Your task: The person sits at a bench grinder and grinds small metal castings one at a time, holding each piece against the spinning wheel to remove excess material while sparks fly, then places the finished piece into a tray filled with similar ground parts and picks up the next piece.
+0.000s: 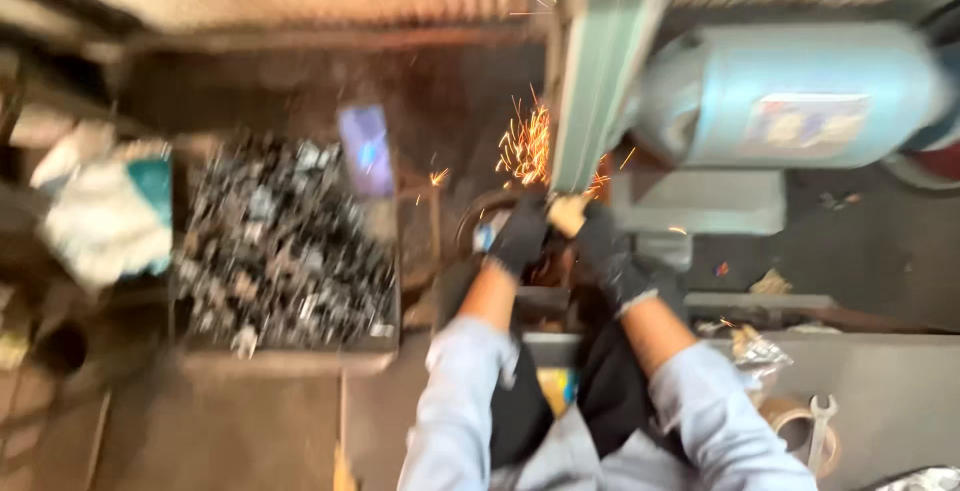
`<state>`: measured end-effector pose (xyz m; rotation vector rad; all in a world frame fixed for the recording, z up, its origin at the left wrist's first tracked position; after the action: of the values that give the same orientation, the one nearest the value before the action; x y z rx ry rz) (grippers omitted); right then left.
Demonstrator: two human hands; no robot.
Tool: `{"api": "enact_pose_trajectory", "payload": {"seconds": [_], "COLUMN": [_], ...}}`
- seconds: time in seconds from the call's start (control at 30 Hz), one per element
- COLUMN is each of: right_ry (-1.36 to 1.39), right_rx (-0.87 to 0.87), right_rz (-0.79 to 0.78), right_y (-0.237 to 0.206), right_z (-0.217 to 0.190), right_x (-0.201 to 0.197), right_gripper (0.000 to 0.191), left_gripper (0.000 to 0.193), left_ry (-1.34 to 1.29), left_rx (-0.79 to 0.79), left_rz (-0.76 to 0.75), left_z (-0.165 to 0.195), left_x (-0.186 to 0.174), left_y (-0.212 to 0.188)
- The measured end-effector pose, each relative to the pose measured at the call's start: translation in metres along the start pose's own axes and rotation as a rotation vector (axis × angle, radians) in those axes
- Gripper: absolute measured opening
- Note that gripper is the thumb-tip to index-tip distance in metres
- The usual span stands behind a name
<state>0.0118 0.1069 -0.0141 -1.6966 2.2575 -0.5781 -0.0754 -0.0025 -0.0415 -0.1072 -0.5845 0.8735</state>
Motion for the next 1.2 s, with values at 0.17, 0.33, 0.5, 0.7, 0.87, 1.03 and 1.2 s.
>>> {"api": "enact_pose_trajectory", "payload": {"seconds": [0.17,0.33,0.5,0.7,0.87,1.03,1.2], "right_ry": [-0.059,0.134,0.183,0.292,0.42,0.679,0.185], "right_rx": [-0.472,-0.06,-0.07,-0.013,0.086,-0.162,-0.395], "right_rz": [-0.251,-0.266,-0.074,-0.173,-0.222,-0.442,-0.143], "right_y": [-0.036,-0.053,-0.033,-0.004,-0.009,-0.016,-0.005], "right_z": [-0.038,-0.044,-0.034,-0.022,-0.025,-0.03,-0.042], "right_x": [0.006,0.009,0.009,0.022,0.01,-0.004,0.002], "right_gripper": [0.042,0.025,0.028,0.025,0.032,0.03,0.025], "left_gripper": [0.039,0.039,0.036,0.028,0.022,0.026,0.031], "left_ry": [0.127,0.509,-0.125,-0.192,-0.028,-0.338,-0.205], "left_rx": [0.21,0.767,0.17,0.019,0.25,-0.041,0.168], "left_rz": [-0.331,-0.329,-0.215,0.005,-0.28,-0.144,-0.044], "left_z": [0.06,0.125,0.077,0.019,0.011,-0.001,0.045], "left_x": [0.031,0.066,0.045,0.002,0.008,0.029,0.052], "left_y": [-0.061,-0.134,-0.095,-0.046,-0.048,-0.046,-0.043]}}
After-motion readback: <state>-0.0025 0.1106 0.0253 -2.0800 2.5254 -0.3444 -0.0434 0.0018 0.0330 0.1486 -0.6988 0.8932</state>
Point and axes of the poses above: each hand's wrist, its own y-axis towards the middle knuckle, its own x-axis out of the palm, z = x × y, the point moved 4 cm from there along y, towards the middle knuckle, and after that the axes turned 9 degrees about -y, right-handed, at the moved point
